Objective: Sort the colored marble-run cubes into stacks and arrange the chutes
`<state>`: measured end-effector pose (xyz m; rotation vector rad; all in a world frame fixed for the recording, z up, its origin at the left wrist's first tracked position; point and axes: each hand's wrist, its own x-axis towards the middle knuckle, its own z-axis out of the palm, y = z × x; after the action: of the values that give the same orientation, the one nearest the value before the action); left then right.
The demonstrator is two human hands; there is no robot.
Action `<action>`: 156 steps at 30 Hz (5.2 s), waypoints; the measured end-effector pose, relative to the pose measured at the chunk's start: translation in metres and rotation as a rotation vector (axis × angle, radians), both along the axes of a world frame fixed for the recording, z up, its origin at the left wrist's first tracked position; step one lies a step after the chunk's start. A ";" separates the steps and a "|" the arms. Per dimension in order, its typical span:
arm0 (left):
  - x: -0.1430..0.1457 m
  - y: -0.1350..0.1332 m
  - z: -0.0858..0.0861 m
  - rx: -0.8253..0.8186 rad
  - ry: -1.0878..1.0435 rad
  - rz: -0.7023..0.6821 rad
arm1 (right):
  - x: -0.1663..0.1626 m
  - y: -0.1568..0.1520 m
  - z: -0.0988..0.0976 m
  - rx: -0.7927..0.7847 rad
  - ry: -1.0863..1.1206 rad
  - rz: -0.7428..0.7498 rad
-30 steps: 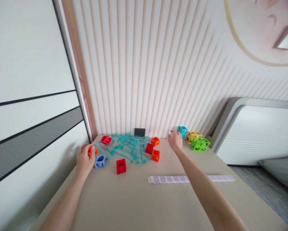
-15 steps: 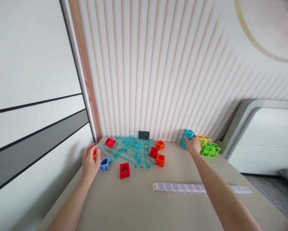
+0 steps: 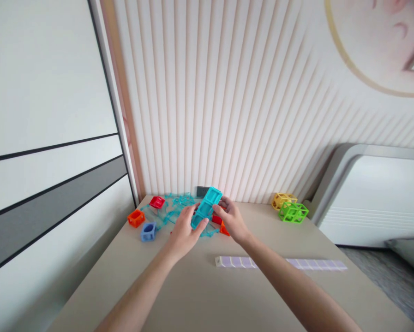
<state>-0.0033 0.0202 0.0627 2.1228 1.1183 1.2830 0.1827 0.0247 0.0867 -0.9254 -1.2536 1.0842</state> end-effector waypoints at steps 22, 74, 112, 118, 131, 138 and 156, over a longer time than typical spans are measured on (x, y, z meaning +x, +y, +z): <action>-0.077 0.046 -0.023 -0.038 0.416 0.330 | -0.008 -0.007 -0.010 -0.233 0.172 -0.117; -0.133 -0.052 -0.106 -0.042 0.498 0.332 | 0.011 0.101 -0.025 0.125 -1.401 -0.302; 0.049 -0.022 -0.040 -0.145 -0.279 0.000 | 0.040 -0.048 -0.037 0.150 -0.582 -0.290; 0.047 -0.007 -0.065 -0.096 -0.341 0.262 | 0.006 -0.037 -0.068 0.223 -0.451 -0.237; 0.053 -0.019 -0.071 -0.264 -0.343 0.063 | 0.000 -0.054 -0.089 0.029 -0.085 -0.199; 0.053 -0.020 -0.067 -0.305 -0.478 -0.009 | -0.001 -0.055 -0.086 0.061 -0.061 -0.275; 0.050 -0.016 -0.054 -0.644 -1.193 -0.117 | 0.012 -0.041 -0.078 -0.276 0.423 -0.366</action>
<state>0.0466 0.0040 0.0084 0.6818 0.6699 1.4808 0.1951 -0.0159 0.0083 -1.0180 -0.5699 1.0989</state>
